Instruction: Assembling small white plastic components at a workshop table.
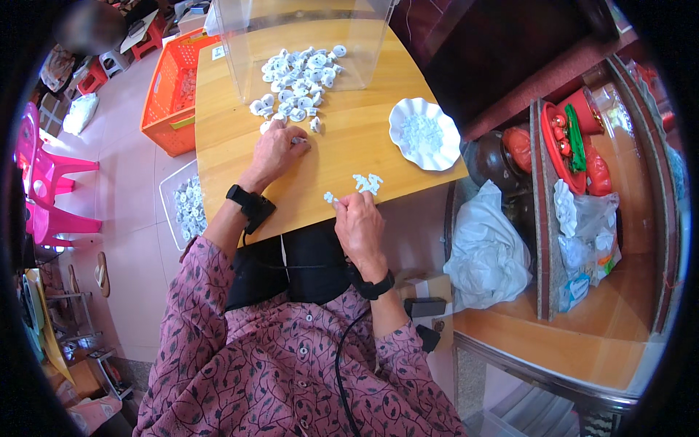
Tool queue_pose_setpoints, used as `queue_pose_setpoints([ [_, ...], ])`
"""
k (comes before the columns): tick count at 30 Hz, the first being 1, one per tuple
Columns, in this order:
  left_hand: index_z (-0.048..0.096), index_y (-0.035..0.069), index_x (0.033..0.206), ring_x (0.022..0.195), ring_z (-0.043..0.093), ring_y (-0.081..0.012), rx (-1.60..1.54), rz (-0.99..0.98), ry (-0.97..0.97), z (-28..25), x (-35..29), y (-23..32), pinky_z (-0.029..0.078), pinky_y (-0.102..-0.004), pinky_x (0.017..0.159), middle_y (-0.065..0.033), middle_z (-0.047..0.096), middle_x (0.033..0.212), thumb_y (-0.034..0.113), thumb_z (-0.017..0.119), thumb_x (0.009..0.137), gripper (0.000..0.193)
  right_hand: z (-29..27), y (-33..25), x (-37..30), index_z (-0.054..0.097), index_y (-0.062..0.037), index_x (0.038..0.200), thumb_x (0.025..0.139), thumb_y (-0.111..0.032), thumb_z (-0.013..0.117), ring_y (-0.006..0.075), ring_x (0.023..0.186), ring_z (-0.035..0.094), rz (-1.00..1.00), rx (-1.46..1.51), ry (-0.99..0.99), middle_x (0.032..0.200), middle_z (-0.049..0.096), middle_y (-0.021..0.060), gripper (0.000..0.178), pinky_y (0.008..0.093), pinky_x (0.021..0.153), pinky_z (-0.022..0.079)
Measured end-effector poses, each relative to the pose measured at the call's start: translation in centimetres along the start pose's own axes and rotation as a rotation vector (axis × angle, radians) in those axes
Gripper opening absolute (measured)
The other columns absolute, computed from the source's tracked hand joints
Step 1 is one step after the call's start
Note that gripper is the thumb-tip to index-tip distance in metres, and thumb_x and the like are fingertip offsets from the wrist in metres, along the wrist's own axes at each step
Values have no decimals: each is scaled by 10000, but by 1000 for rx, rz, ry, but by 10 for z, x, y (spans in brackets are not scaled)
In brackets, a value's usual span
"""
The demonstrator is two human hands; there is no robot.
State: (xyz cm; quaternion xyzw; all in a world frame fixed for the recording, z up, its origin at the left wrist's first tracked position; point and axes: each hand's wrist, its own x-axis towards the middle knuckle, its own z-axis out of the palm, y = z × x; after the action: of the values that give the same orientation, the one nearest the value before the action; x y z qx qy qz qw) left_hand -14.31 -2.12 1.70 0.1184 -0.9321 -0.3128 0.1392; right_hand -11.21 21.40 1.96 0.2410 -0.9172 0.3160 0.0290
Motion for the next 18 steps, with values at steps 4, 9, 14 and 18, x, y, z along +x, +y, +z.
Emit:
queue_pose_setpoints([
  [4,755,84,990,881,641,-349,-26,53,7,0,-6,-2,527,-449,763,-207,628,948,236,739,808,238,2,-1,-1,609,-31,896,911,-222,678,392,833,622,10,-19,18,923,596,168,203,500,715,508],
  [9,733,18,1003,752,644,-315,-139,106,38,-11,-27,2,525,-410,702,-197,637,863,184,727,830,240,1,-3,-2,600,-22,901,906,-208,687,397,838,625,-16,-68,21,925,596,182,206,499,718,513],
  [14,711,-11,1045,742,659,-275,-300,34,-30,-23,-69,8,527,-355,682,-191,647,876,157,718,854,254,1,-3,-3,579,-15,913,906,-187,683,401,836,625,-35,-115,4,919,587,197,201,499,716,512],
  [18,704,-21,1046,735,632,-173,-377,-87,-39,-30,-99,14,523,-298,682,-116,637,855,160,734,868,256,3,-1,-5,560,-25,911,906,-177,680,395,836,620,-80,-114,36,902,573,192,193,498,716,506],
])
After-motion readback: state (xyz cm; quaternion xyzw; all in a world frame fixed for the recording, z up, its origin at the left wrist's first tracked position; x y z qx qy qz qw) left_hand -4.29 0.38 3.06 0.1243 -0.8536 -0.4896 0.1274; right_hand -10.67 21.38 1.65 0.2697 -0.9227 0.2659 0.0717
